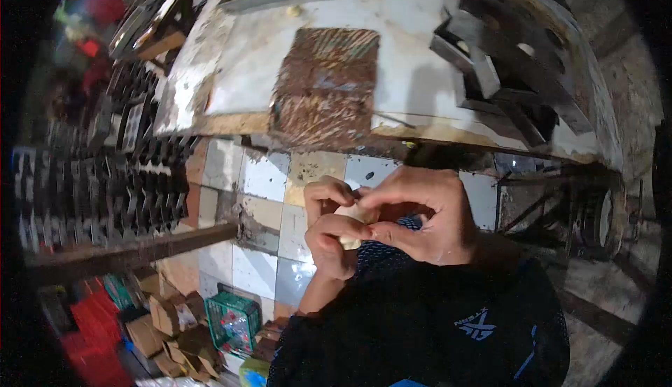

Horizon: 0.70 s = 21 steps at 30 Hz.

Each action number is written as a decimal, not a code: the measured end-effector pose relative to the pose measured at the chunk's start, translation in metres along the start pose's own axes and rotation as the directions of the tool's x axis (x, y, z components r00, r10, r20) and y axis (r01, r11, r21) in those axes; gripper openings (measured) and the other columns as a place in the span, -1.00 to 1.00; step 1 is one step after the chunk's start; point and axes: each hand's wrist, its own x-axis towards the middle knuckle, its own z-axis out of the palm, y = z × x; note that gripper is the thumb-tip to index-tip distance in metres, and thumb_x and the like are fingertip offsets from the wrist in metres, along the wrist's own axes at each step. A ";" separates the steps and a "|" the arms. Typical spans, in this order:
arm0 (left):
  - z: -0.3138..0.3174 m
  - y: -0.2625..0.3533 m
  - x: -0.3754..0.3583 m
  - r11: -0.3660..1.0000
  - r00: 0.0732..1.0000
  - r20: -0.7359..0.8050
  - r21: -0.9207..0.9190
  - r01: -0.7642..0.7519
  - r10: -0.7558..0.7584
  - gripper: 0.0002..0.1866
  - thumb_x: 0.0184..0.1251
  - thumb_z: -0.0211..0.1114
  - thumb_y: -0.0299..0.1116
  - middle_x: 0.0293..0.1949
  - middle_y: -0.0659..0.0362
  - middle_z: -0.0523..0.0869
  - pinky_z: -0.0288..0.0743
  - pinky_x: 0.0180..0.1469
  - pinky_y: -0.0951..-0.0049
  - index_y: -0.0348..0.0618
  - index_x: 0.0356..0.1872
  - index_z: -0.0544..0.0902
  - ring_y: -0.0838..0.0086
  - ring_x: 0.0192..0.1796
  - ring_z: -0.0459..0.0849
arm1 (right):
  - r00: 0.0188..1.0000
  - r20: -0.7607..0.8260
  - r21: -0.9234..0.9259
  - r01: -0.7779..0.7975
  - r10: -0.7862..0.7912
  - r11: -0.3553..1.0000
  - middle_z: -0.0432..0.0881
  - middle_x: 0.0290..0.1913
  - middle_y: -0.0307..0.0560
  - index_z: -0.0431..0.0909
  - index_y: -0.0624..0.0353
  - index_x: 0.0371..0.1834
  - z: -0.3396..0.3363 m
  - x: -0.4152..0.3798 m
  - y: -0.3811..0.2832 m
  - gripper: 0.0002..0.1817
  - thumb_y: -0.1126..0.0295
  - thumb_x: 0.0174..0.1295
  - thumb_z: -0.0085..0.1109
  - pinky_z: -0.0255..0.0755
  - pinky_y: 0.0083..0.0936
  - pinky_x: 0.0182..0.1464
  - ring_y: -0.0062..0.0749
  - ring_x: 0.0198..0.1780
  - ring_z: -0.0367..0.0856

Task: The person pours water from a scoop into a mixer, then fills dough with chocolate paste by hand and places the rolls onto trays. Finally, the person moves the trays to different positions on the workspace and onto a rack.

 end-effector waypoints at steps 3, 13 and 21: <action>0.044 -0.030 0.023 0.984 0.985 -0.031 0.071 -0.165 0.167 -0.65 0.36 0.19 0.04 -0.14 0.02 0.35 0.32 -0.14 0.30 -0.04 -0.17 0.53 0.30 -0.14 0.36 | 0.894 -0.080 -0.223 0.414 -0.440 0.882 0.64 -0.10 0.03 0.62 0.31 -0.11 -0.042 -0.009 0.020 -0.62 0.57 -0.06 0.44 0.58 -0.42 -0.13 -0.23 -0.16 0.70; 0.235 -0.110 0.113 0.949 0.858 0.432 -0.260 -0.176 0.278 -0.49 -0.05 0.60 -0.07 -0.28 0.12 0.55 0.54 -0.20 0.32 -0.19 -0.21 0.60 0.37 -0.21 0.53 | 0.907 -0.140 -0.299 0.343 -0.397 0.890 0.59 -0.05 0.14 0.60 0.28 -0.11 -0.221 -0.046 0.046 -0.76 0.49 0.15 0.25 0.57 -0.26 -0.06 -0.17 -0.08 0.65; 0.301 -0.151 0.120 0.958 0.818 0.575 0.224 -0.180 0.019 -0.83 0.07 0.36 -0.48 -0.57 0.12 0.52 0.41 -0.48 0.44 -0.24 -0.55 0.51 0.36 -0.57 0.49 | 0.859 0.015 -0.783 0.329 -0.512 0.528 0.47 0.11 0.21 0.50 0.37 0.07 -0.311 -0.049 -0.009 -0.56 0.54 0.07 0.24 0.50 -0.17 0.13 0.05 0.15 0.52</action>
